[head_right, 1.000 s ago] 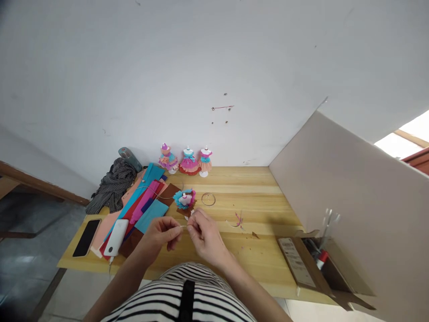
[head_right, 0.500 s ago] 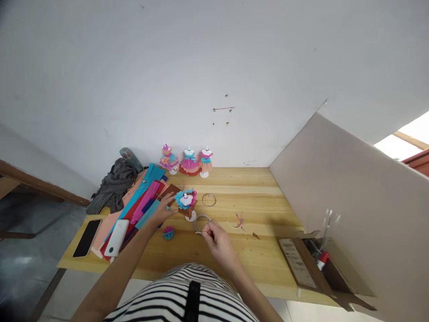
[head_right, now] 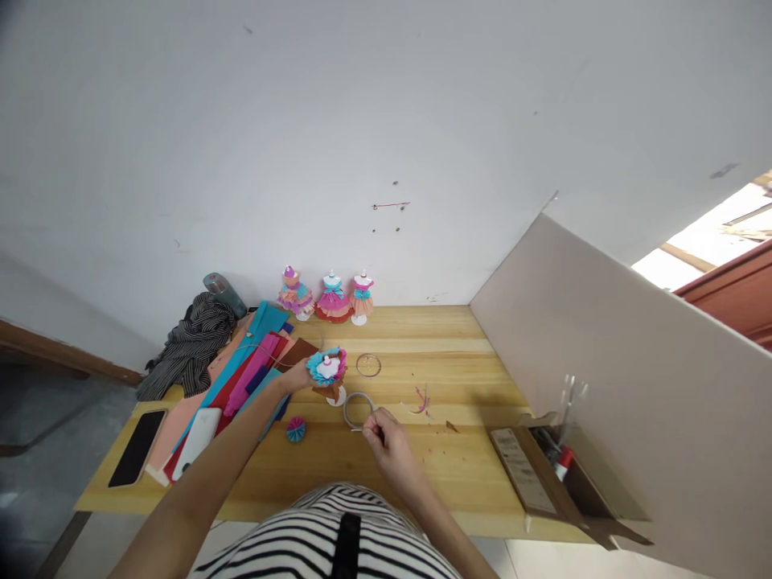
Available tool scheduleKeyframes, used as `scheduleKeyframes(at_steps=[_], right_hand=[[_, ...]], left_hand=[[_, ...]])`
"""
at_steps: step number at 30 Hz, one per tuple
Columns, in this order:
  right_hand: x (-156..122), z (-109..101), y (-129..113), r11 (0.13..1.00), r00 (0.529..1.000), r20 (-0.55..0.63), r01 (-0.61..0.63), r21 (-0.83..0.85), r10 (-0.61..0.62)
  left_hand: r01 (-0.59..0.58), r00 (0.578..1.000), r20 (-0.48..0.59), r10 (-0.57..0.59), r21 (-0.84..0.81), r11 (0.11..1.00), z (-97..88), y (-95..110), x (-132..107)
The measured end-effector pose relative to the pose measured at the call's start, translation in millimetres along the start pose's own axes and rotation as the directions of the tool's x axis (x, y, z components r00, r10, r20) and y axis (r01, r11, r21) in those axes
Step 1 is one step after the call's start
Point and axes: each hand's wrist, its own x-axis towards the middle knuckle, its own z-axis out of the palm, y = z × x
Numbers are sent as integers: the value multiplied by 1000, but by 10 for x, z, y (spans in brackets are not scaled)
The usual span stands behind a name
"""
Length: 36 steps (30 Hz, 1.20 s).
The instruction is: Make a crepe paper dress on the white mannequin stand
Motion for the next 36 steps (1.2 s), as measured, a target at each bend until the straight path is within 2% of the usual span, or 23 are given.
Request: scheduleKeyframes(at_steps=[5, 9, 12, 14, 17, 20, 25, 31, 36], right_hand=[[129, -122, -108, 999, 1000, -9, -18, 29, 19], [330, -320, -406, 997, 1000, -17, 11, 71, -9], [482, -461, -748, 989, 994, -5, 110, 99, -110], [555, -530, -991, 971, 975, -8, 224, 82, -224], [611, -597, -1304, 928, 928, -17, 372, -19, -372], [621, -631, -1493, 887, 891, -53, 440, -136, -450], [611, -653, -1591, 877, 871, -128, 454, -158, -474], [578, -634, -1674, 864, 833, -243, 454, -217, -498], [566, -588, -1702, 848, 804, -284, 452, -278, -522]], left_hand=[[102, 995, -4, -102, 31, 994, -3, 170, -27], [114, 993, -42, -115, -10, 993, 96, 423, -6], [77, 996, -42, -79, -46, 996, 256, 672, 12], [60, 998, -25, -62, -55, 997, 382, 870, 12], [44, 999, 0, -44, -48, 998, 561, 1186, -2], [27, 998, 55, -24, -46, 999, 700, 1455, -20], [-14, 996, 83, 23, -109, 994, 818, 1679, -37], [-8, 996, 81, 22, -167, 986, 903, 1783, -20], [-34, 996, 72, 46, -164, 986, 945, 1819, -3]])
